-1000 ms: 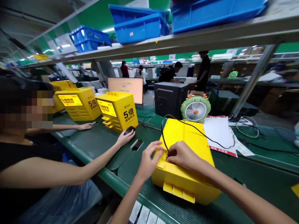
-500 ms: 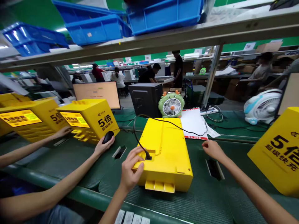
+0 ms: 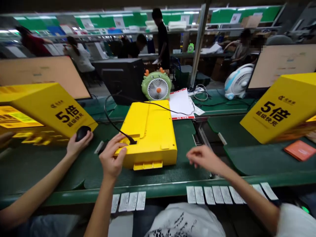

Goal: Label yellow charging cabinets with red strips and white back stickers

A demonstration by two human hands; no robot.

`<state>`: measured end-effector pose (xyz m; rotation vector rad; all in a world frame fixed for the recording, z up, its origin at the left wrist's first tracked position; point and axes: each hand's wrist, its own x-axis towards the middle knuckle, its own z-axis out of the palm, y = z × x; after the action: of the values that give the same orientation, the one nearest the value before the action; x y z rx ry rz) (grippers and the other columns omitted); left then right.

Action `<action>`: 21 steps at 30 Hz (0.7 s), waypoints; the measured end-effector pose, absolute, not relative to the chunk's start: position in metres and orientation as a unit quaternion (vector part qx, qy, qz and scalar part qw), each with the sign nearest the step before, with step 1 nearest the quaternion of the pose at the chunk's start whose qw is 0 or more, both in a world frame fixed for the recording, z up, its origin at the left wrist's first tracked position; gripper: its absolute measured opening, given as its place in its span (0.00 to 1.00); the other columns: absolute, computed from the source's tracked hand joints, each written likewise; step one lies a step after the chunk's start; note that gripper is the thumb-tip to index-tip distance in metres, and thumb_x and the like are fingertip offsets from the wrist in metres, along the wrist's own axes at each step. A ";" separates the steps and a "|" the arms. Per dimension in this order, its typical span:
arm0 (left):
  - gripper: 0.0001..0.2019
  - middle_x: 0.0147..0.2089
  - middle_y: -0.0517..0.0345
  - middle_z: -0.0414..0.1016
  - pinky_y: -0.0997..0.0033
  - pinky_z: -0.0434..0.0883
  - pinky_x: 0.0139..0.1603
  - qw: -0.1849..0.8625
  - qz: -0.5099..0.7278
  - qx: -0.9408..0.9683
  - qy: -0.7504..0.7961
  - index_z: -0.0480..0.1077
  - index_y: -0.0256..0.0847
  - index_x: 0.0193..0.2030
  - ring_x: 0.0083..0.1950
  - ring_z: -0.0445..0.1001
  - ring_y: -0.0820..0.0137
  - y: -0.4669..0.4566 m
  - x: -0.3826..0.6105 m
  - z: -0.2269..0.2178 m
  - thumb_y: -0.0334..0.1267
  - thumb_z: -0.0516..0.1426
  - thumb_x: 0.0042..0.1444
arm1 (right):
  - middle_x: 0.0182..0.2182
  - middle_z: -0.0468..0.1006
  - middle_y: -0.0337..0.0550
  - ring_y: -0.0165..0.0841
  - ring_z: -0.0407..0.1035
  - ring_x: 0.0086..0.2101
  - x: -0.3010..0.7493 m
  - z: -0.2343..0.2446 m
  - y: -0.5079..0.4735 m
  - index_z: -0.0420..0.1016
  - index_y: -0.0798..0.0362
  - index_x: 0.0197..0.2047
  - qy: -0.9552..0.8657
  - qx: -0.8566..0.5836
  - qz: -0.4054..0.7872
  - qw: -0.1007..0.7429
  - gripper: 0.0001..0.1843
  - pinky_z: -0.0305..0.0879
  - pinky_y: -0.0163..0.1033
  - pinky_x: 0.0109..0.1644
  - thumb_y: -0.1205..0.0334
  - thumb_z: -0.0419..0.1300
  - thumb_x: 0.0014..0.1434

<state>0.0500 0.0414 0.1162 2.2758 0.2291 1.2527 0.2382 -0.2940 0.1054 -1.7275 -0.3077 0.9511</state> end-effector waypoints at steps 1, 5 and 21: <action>0.08 0.55 0.48 0.81 0.53 0.72 0.67 0.269 0.465 0.839 0.087 0.76 0.39 0.36 0.64 0.76 0.56 0.041 0.051 0.116 0.37 0.57 0.64 | 0.25 0.78 0.41 0.27 0.68 0.21 0.199 0.098 -0.306 0.81 0.60 0.38 -0.084 -0.694 0.432 0.569 0.22 0.61 0.31 0.23 0.48 0.76 0.56; 0.09 0.53 0.49 0.82 0.52 0.73 0.67 0.275 0.470 0.834 0.087 0.77 0.39 0.36 0.63 0.77 0.55 0.040 0.053 0.118 0.39 0.58 0.64 | 0.32 0.80 0.40 0.21 0.69 0.23 0.079 0.068 -0.337 0.82 0.58 0.43 0.178 -0.543 0.486 0.661 0.24 0.65 0.24 0.23 0.50 0.80 0.53; 0.12 0.54 0.50 0.81 0.52 0.71 0.69 0.285 0.444 0.843 0.104 0.75 0.41 0.34 0.66 0.75 0.58 0.036 0.050 0.121 0.43 0.54 0.65 | 0.28 0.73 0.37 0.20 0.64 0.21 0.059 0.033 -0.306 0.72 0.55 0.42 0.415 -0.398 0.321 0.753 0.12 0.65 0.20 0.21 0.76 0.68 0.60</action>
<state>0.0503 0.0363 0.1210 2.2548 0.2779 1.1883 0.0591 -0.3064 0.0326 -0.8684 0.9051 0.7011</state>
